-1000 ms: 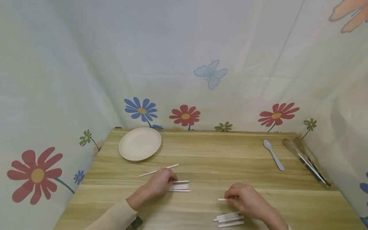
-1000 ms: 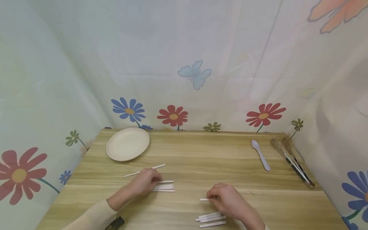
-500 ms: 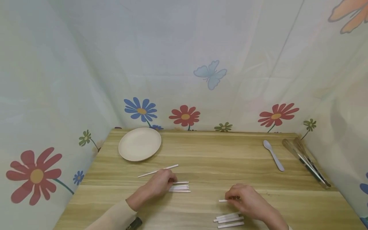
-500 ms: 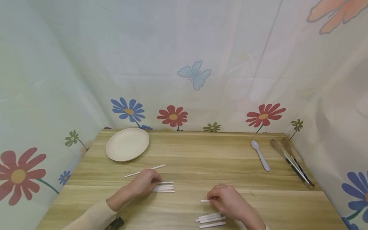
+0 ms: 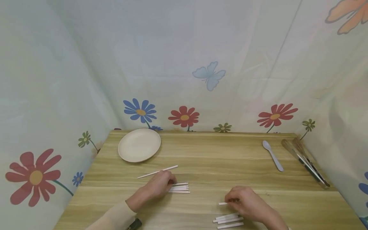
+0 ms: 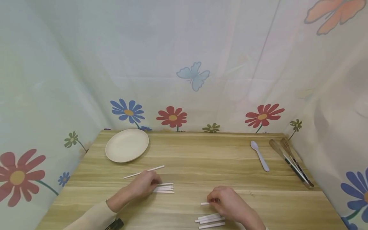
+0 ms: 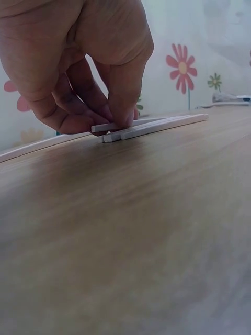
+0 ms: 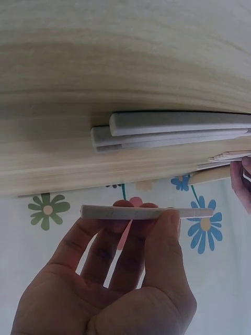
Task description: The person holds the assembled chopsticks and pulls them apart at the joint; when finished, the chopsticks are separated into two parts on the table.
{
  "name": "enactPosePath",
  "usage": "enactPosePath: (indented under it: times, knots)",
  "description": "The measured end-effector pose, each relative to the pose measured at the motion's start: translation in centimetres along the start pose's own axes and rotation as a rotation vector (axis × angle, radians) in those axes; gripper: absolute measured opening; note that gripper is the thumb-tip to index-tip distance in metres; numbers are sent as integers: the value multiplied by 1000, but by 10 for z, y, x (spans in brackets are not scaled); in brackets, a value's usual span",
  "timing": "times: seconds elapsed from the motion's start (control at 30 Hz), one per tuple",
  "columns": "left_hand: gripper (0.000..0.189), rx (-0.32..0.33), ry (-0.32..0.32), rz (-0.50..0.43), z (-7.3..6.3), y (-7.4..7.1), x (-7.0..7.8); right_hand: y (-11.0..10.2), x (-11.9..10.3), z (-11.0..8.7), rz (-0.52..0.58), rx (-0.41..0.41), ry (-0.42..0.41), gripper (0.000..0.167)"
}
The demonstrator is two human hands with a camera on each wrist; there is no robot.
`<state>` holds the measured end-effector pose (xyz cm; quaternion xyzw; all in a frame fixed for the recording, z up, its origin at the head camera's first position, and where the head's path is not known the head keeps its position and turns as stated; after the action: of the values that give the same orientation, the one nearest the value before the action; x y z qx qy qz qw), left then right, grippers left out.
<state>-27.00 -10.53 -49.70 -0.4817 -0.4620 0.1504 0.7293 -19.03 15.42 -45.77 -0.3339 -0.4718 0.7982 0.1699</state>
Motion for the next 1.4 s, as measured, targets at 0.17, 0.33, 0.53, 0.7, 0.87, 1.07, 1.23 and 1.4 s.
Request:
enactPosePath:
  times: [0.17,0.33,0.53,0.7,0.87,1.07,1.23,1.4]
  knots:
    - [16,3,21,8,-1,1,2,1,-1,-1,-2,-3,5,19]
    - [17,8,20,23,0,0,1,1,0,-1,-3,-21,10,17]
    - [17,19,31,45,-1,0,2,5,0,-2,8,-41,6,11]
    - [17,38,41,64,-2,-2,4,8,1,-3,18,-56,4,5]
    - [17,29,37,62,-1,-2,3,11,0,-3,4,-52,-30,12]
    - [15,5,31,50,-1,-1,3,15,0,-5,-2,-61,-47,16]
    - [16,-9,20,37,-1,-1,3,17,-1,-6,-13,-67,-57,11]
    - [14,8,30,56,-2,-2,6,18,-1,-7,-24,-71,-54,11]
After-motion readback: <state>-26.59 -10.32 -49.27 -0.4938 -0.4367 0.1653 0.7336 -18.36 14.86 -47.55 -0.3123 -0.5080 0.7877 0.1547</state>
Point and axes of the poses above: each hand's wrist, its own z-axis towards the middle knuckle, its own y-axis out of the palm, x = y × z, the point moved 8 cm from there along z, towards the middle knuckle, and after that the axes turned 6 degrees about -z, right-handed, at the moved point
